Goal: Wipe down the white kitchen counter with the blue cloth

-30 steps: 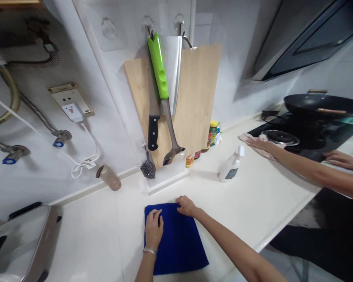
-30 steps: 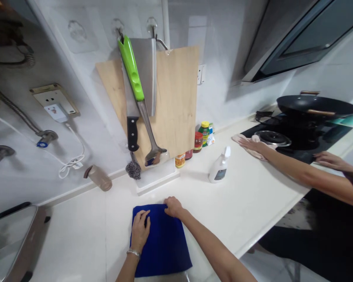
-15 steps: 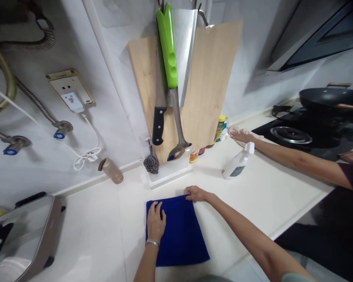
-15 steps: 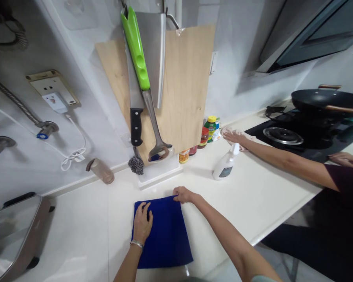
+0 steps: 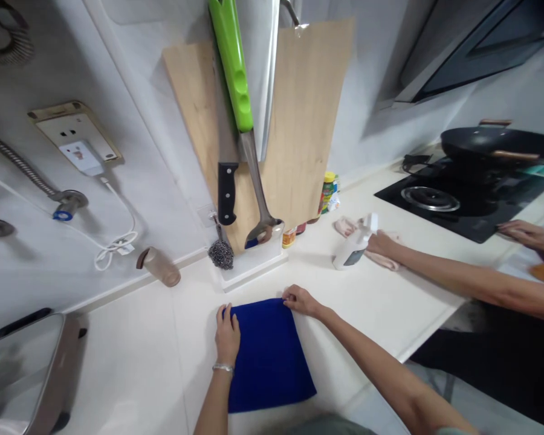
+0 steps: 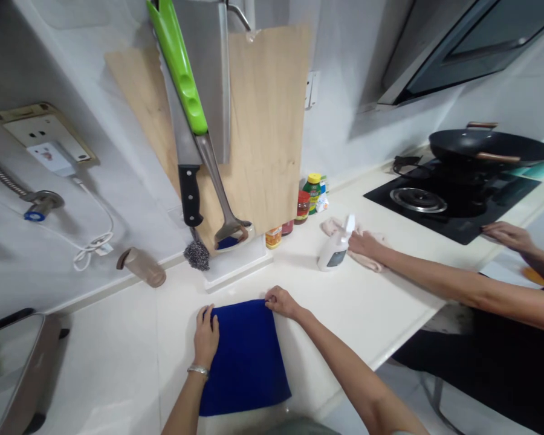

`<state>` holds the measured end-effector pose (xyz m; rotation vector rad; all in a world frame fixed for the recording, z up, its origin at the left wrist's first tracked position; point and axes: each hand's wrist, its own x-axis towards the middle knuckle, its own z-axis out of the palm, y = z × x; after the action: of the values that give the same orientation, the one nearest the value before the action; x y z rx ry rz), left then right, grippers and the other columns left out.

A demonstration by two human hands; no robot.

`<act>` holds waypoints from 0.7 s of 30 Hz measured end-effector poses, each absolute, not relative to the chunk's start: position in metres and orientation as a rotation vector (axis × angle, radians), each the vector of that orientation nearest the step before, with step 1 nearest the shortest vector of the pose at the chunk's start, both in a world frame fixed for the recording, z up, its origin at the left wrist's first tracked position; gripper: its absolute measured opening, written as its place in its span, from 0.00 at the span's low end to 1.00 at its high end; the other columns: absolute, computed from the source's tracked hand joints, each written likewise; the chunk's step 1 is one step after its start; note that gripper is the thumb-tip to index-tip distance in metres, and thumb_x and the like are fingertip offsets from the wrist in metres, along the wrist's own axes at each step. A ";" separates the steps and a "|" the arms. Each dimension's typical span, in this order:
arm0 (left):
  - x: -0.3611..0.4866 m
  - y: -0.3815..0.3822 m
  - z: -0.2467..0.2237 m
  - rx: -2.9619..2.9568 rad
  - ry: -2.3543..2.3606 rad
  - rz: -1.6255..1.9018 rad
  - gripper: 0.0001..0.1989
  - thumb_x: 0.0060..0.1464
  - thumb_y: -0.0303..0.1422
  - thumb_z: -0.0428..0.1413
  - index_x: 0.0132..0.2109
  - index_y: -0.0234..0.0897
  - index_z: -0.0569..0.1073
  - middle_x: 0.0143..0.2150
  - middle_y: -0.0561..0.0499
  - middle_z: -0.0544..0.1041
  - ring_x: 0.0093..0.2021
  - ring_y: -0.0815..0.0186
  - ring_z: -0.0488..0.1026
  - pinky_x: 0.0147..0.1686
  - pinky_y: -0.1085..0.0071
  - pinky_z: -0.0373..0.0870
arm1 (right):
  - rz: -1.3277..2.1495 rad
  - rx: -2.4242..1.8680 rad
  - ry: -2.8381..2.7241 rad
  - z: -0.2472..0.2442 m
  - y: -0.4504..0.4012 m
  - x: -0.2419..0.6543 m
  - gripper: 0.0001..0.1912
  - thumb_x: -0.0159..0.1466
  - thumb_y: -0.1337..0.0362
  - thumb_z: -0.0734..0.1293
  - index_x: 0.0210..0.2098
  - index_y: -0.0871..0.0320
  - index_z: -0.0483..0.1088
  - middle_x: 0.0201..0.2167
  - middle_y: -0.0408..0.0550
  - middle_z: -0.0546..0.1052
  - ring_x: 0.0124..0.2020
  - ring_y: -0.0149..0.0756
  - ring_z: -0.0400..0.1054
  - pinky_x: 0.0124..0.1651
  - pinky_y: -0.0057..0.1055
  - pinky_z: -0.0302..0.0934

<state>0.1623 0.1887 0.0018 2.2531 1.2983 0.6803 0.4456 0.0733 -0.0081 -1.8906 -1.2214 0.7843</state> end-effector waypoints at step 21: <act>0.129 0.211 0.029 2.153 1.407 0.751 0.16 0.62 0.38 0.48 0.52 0.39 0.74 0.52 0.42 0.75 0.52 0.57 0.73 0.56 0.56 0.71 | 0.517 -1.811 -1.095 -0.009 0.037 0.410 0.20 0.66 0.49 0.59 0.48 0.55 0.68 0.44 0.53 0.70 0.38 0.38 0.67 0.47 0.40 0.66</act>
<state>0.1293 0.2109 0.0293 2.1531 1.4066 0.7507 0.4104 0.0366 -0.0088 -1.8112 -1.0954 0.5165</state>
